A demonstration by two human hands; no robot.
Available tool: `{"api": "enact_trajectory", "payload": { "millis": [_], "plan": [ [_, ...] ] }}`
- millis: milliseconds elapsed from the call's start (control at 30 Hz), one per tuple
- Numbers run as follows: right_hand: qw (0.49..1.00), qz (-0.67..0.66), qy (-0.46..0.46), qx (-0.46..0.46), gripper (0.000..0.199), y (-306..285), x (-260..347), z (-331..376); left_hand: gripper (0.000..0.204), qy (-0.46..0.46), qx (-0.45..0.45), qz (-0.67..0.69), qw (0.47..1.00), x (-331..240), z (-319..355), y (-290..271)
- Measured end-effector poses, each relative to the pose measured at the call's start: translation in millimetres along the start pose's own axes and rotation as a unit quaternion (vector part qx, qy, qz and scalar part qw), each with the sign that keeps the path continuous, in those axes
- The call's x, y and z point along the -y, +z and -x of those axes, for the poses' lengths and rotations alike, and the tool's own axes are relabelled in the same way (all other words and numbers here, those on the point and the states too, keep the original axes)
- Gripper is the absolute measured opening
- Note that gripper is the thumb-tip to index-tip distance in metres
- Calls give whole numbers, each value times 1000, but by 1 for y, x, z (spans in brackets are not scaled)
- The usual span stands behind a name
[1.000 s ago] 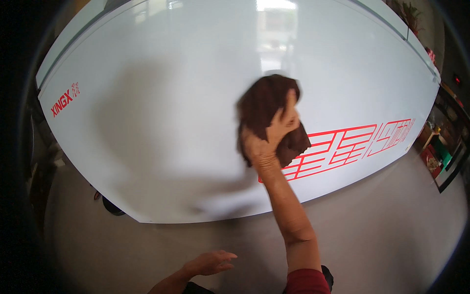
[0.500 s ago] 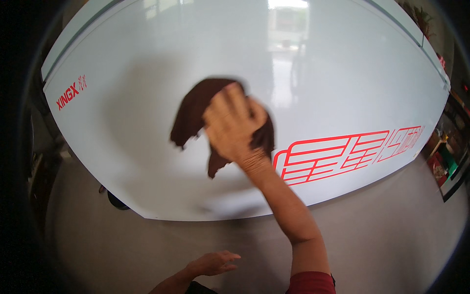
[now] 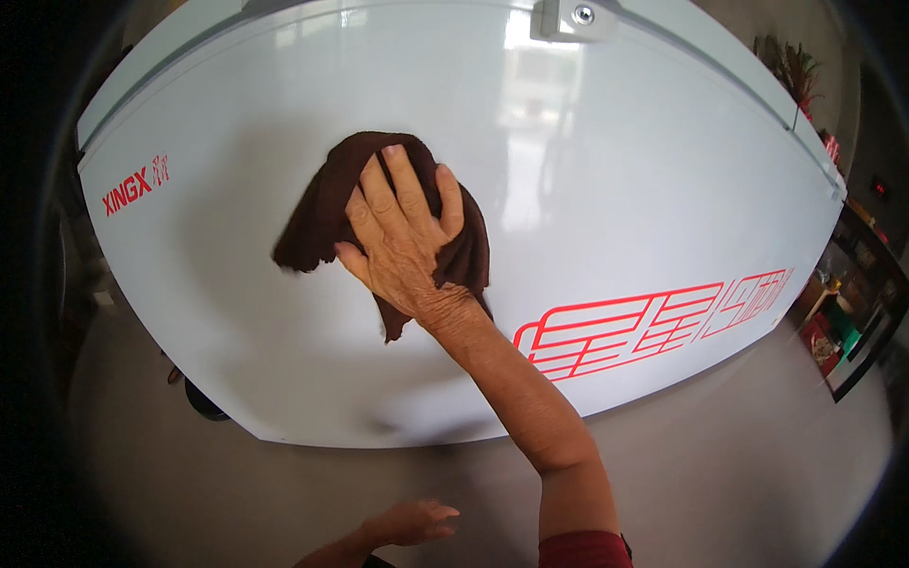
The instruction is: The person wipes the top surface of a white chest freezer with a dark cloth, moving items like a pink basket and boxes aside to reach the full area. They then wipe the front panel of the freezer, including the red logo, repeatedly with the cloth.
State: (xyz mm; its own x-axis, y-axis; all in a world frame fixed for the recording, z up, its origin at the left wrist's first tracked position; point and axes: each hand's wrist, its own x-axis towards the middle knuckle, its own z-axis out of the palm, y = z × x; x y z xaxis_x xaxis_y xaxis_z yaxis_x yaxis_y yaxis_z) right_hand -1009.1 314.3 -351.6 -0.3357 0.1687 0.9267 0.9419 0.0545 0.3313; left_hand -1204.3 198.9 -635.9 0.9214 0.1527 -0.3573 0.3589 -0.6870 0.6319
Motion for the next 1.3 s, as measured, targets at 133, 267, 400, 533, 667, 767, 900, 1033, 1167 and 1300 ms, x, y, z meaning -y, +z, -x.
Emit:
{"api": "enact_trajectory", "payload": {
  "millis": [133,267,400,533,667,767,900,1033,1167,1300],
  "plan": [
    [990,90,93,-63,35,-15,-48,-22,46,-1,14,-5,1000,-2,-2,1],
    [964,187,164,-93,40,-25,-95,-18,47,9,41,4,999,-6,-3,0],
    [977,128,162,-56,35,-18,-59,-39,49,17,65,6,998,-1,-5,5],
    [998,52,-2,-20,43,-15,-38,-53,50,11,81,6,997,0,-10,7],
    [986,126,105,-14,47,-29,-61,-45,48,16,33,30,999,18,-19,19],
    [970,190,148,-19,52,-36,-100,-9,43,37,-31,55,997,11,-18,9],
    [951,180,240,-71,52,-45,-132,24,32,158,-296,-22,942,3,-20,-24],
    [946,139,282,-84,44,-38,-131,67,32,217,-525,-102,817,-55,-35,-111],
    [988,95,119,-14,52,-48,-133,81,30,256,-623,-192,714,-113,-49,-178],
    [969,174,158,72,56,-79,-167,53,39,297,-653,-248,651,-162,-80,-227]
  ]
}}
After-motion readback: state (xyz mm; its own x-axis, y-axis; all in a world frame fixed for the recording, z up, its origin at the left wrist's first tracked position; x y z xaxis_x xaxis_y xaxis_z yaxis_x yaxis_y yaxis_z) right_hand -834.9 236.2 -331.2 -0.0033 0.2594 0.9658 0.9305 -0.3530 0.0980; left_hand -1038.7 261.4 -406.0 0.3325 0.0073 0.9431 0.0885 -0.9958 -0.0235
